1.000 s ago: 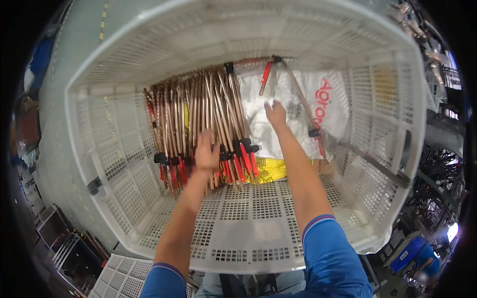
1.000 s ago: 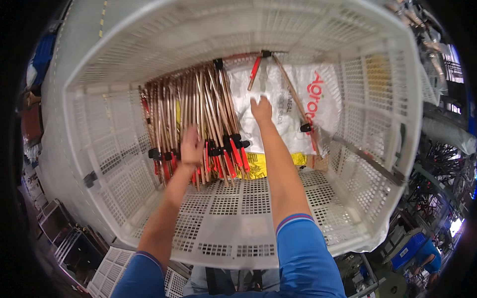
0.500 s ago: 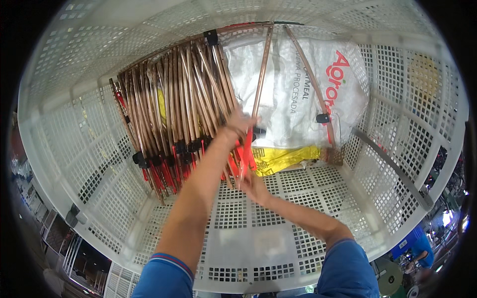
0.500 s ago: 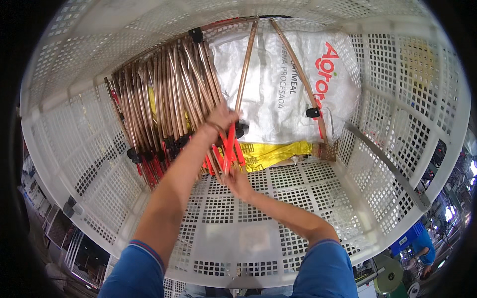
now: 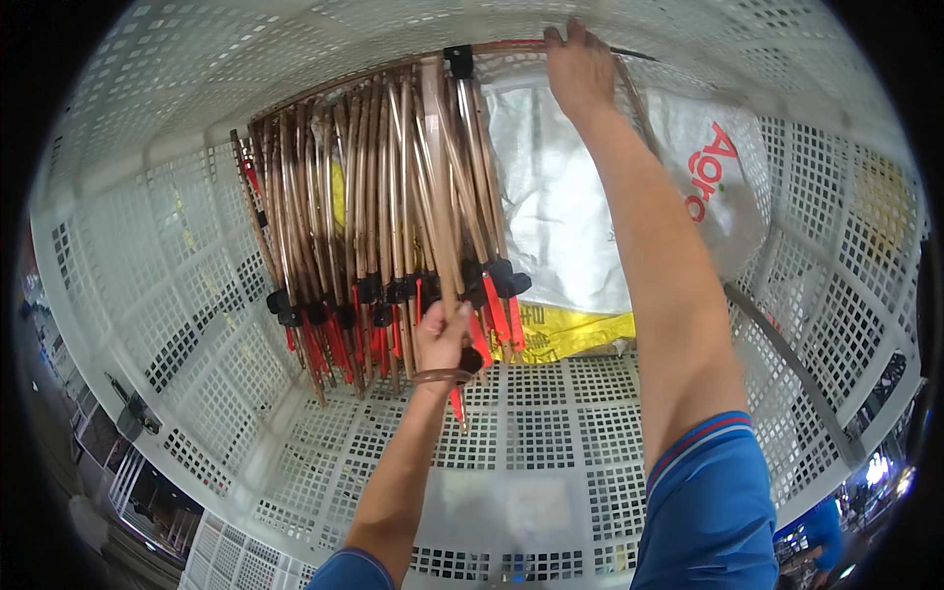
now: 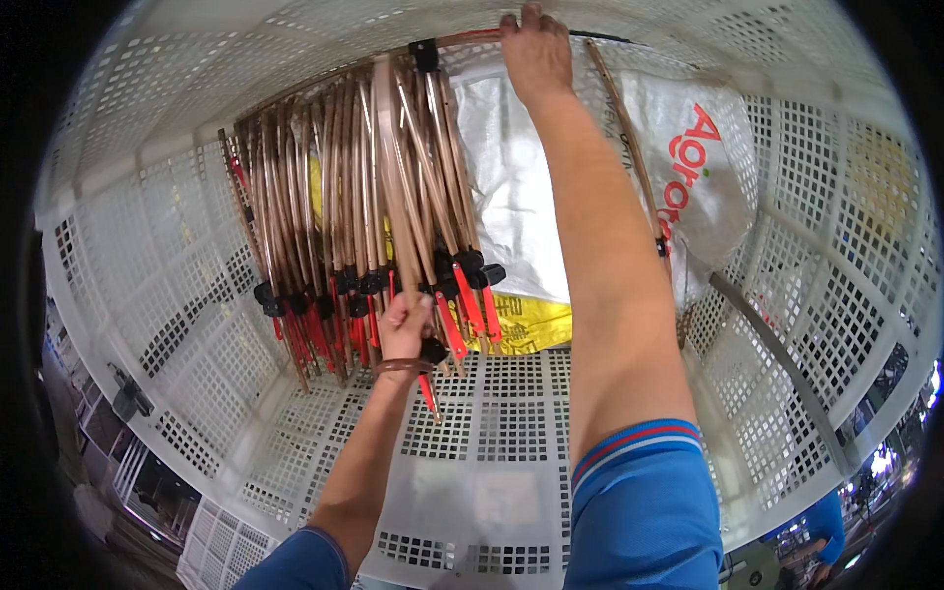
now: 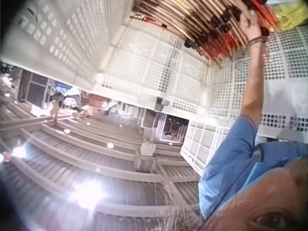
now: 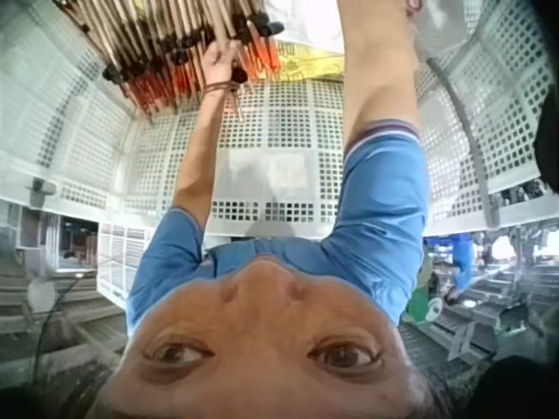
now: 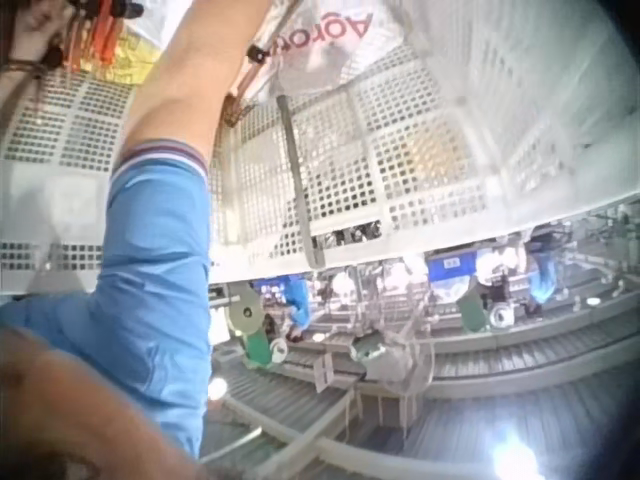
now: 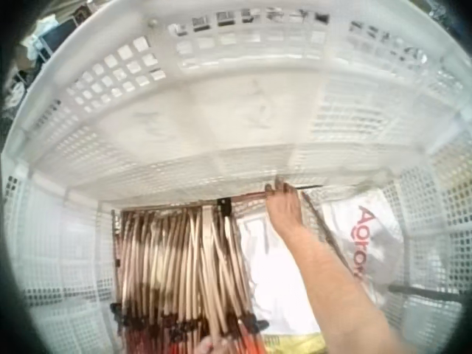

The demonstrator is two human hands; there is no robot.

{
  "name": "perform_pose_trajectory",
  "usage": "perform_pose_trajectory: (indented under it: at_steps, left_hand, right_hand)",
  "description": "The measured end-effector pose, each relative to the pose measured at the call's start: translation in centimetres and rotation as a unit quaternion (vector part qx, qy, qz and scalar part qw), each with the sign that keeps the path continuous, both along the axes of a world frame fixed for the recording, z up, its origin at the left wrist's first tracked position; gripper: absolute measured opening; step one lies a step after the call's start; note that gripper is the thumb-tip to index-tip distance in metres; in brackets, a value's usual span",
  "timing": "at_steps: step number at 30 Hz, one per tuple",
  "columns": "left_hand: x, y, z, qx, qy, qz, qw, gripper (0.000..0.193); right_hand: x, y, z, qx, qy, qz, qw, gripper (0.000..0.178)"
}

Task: The person uses a handheld power tool to fasten small black plastic pieces onto copper tubes arranged on a green workbench. They repeatedly pick up tubes, position them, and apply the tool, then place finished assemblies into a white basket. The person also retrieves additional tubes from the basket and repositions them on the bench.

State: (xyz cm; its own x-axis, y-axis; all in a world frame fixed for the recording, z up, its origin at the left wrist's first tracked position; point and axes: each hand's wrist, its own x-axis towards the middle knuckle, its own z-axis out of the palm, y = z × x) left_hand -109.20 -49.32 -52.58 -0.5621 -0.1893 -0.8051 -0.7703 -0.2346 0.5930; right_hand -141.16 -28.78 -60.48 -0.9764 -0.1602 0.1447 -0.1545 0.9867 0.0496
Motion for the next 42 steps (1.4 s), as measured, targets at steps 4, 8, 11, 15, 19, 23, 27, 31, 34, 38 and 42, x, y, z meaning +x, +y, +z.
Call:
perform_pose_trajectory:
  at_steps: [4,8,11,15,19,23,27,31,34,38,42]
  left_hand:
    - [-0.2,-5.1,-0.4,-0.060,0.009,0.083,0.995,0.004]
    - [-0.9,-8.8,-5.0,-0.287,0.068,-0.105,0.950,0.025]
    - [-2.1,-7.7,-6.3,-0.414,0.004,-0.196,0.889,0.033]
    - [-3.8,-6.5,-3.9,-0.541,0.038,-0.380,0.750,0.045]
    - [-4.2,-8.6,-6.1,-0.563,0.082,-0.413,0.711,0.071]
    - [-5.5,-10.5,-8.2,-0.390,0.002,-0.366,0.845,0.089]
    - [-7.4,-11.8,-11.1,-0.283,-0.088,-0.292,0.909,0.106]
    - [-10.3,-8.3,-8.7,-0.282,-0.184,-0.318,0.886,0.112]
    - [-9.7,-8.8,-8.2,-0.291,-0.196,-0.350,0.868,0.115]
    - [-7.7,-7.6,-9.3,-0.067,-0.100,-0.189,0.975,0.107]
    - [-8.5,-9.9,-10.0,0.021,-0.024,-0.199,0.979,0.045]
  right_hand:
    - [0.9,0.3,-3.0,-0.040,0.028,0.076,0.996,0.031]
    - [-0.6,-0.5,-3.4,0.029,-0.071,0.045,0.996,0.029]
    - [0.5,-0.1,-2.7,0.074,-0.294,0.148,0.941,0.022]
    - [13.9,1.4,2.1,-0.017,-0.401,0.227,0.888,0.019]
    - [32.2,2.7,5.7,-0.226,-0.505,0.144,0.820,0.027]
    - [32.5,8.1,2.2,-0.359,-0.286,-0.199,0.866,0.049]
    - [30.9,19.4,-4.1,-0.083,-0.185,-0.349,0.915,0.060]
    - [28.8,21.0,-2.3,-0.122,-0.262,-0.271,0.918,0.038]
    - [27.4,15.4,3.1,-0.313,-0.426,-0.249,0.811,0.035]
    - [27.8,6.5,3.7,-0.243,-0.322,-0.058,0.913,0.062]
    - [23.1,1.1,-1.5,-0.438,-0.392,-0.163,0.792,0.094]
